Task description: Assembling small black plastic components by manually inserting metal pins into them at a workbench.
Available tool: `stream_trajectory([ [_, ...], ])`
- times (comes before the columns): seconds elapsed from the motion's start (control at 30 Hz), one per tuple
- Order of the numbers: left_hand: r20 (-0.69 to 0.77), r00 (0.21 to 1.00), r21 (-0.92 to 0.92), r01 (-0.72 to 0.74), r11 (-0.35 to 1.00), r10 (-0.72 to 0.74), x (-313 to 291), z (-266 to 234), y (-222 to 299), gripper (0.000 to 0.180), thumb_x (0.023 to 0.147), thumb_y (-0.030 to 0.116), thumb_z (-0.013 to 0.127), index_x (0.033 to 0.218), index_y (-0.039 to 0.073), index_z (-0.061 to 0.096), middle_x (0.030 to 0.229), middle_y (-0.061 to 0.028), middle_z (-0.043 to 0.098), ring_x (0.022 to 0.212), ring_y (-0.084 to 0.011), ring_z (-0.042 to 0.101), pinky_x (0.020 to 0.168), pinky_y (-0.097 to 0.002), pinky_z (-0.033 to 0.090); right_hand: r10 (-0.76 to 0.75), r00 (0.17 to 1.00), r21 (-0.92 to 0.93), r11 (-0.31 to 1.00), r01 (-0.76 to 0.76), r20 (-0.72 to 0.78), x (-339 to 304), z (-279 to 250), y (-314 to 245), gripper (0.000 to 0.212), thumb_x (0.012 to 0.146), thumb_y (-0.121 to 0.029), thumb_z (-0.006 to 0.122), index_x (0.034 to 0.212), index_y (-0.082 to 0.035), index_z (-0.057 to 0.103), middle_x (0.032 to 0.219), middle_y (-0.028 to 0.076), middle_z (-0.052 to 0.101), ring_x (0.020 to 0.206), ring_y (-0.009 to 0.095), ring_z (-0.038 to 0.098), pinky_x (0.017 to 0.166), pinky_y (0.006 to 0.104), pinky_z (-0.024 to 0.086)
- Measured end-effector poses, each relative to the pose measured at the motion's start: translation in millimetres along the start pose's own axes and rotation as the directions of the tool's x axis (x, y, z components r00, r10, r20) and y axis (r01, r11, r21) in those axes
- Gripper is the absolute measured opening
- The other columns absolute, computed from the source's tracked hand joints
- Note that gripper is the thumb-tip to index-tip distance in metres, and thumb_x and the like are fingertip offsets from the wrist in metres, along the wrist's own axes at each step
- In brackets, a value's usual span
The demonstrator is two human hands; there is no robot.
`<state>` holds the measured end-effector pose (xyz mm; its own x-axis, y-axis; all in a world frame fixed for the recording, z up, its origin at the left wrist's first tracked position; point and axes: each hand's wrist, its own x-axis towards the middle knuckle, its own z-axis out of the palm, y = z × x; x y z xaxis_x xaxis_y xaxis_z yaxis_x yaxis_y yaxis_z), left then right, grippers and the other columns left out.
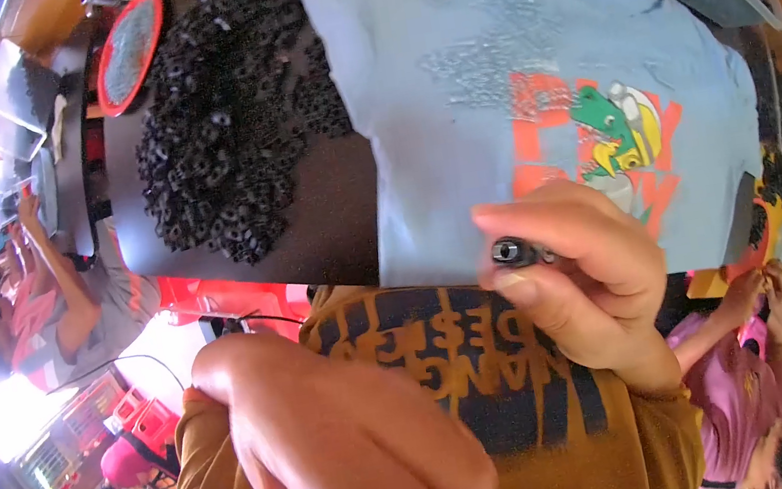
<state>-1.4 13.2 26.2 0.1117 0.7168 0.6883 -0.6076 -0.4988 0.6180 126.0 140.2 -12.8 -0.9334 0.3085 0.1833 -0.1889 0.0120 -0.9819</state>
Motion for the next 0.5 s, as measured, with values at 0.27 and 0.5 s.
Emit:
stream_trajectory([
  [0.27,-0.886,0.464,0.334,0.661,0.671,-0.016,-37.7,9.4,-1.0,0.022,0.081,-0.009,0.048,0.099,-0.004,0.061,0.084,-0.0092,0.061,0.070,-0.0130,0.058,0.064,-0.0247,0.047,-0.056,0.992,-0.030,0.998,0.060,0.110,9.1,-1.2,2.6,0.029,0.078,-0.002,0.066,0.106,0.005,0.062,0.089,0.010,0.066,0.065,0.017,0.057,0.056,0.0269,0.041],
  [0.5,-0.893,0.439,0.299,0.740,0.602,-0.096,-27.1,12.0,-10.0,0.022,0.086,-0.007,0.049,0.107,-0.005,0.058,0.090,-0.0083,0.060,0.074,-0.0103,0.057,0.069,-0.0224,0.048,0.013,1.000,0.103,0.995,-0.016,0.026,10.3,7.2,10.5,0.025,0.084,-0.003,0.061,0.108,0.003,0.060,0.079,0.010,0.065,0.071,0.017,0.062,0.064,0.0265,0.045],
])
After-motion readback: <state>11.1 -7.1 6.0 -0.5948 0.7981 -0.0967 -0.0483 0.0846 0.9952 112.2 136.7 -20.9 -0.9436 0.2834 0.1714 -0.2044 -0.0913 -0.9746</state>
